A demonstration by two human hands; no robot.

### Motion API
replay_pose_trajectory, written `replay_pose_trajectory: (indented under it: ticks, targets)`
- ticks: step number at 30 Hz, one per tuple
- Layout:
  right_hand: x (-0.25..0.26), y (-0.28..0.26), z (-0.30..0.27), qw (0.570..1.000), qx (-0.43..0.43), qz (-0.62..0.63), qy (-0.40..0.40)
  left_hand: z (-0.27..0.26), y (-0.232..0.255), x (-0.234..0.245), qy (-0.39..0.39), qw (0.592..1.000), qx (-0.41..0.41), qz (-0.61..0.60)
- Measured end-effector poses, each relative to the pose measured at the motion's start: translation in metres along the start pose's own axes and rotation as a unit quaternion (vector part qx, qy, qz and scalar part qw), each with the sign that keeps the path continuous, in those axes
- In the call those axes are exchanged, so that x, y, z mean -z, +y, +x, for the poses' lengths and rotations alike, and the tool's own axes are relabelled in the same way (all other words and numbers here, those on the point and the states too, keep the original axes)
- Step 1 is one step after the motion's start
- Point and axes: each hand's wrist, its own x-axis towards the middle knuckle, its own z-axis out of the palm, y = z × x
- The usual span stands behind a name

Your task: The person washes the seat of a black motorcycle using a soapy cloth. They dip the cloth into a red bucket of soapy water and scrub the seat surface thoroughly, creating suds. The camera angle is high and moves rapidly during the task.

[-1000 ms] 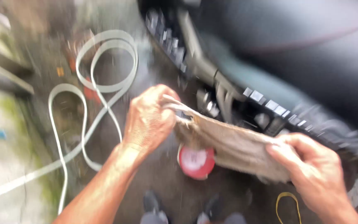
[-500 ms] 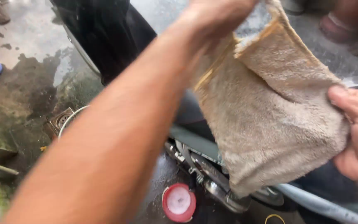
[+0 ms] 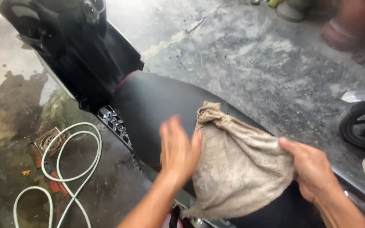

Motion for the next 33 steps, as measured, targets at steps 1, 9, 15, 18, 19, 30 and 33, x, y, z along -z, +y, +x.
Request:
replay_pose_trajectory:
  ticks: [1, 9, 15, 18, 19, 30, 33]
  targets:
    - [0.005, -0.002, 0.013, 1.000, 0.003, 0.002, -0.001, -0.009, 0.003, -0.009, 0.003, 1.000, -0.003, 0.000]
    - [0.007, -0.010, 0.011, 0.989, 0.111, -0.001, -0.092, -0.031, 0.016, -0.011, -0.218, 0.942, 0.257, 0.008]
    - [0.029, -0.032, 0.010, 0.986, 0.117, 0.100, -0.067, 0.004, 0.039, 0.085, -0.097, 0.852, 0.296, -0.421]
    - [0.026, -0.054, -0.017, 0.993, 0.097, 0.019, -0.061, 0.022, 0.065, 0.124, -0.077, 0.846, 0.240, -0.469]
    - [0.027, -0.056, -0.020, 0.993, 0.098, 0.020, -0.055, 0.026, 0.069, 0.130, -0.083, 0.846, 0.238, -0.470]
    - [-0.022, -0.099, -0.066, 0.977, 0.164, 0.130, -0.027, 0.107, 0.071, 0.195, -0.128, 0.909, 0.120, -0.378]
    - [-0.037, -0.108, -0.063, 0.973, 0.182, 0.139, 0.017, 0.143, 0.069, 0.203, -0.185, 0.910, 0.102, -0.358]
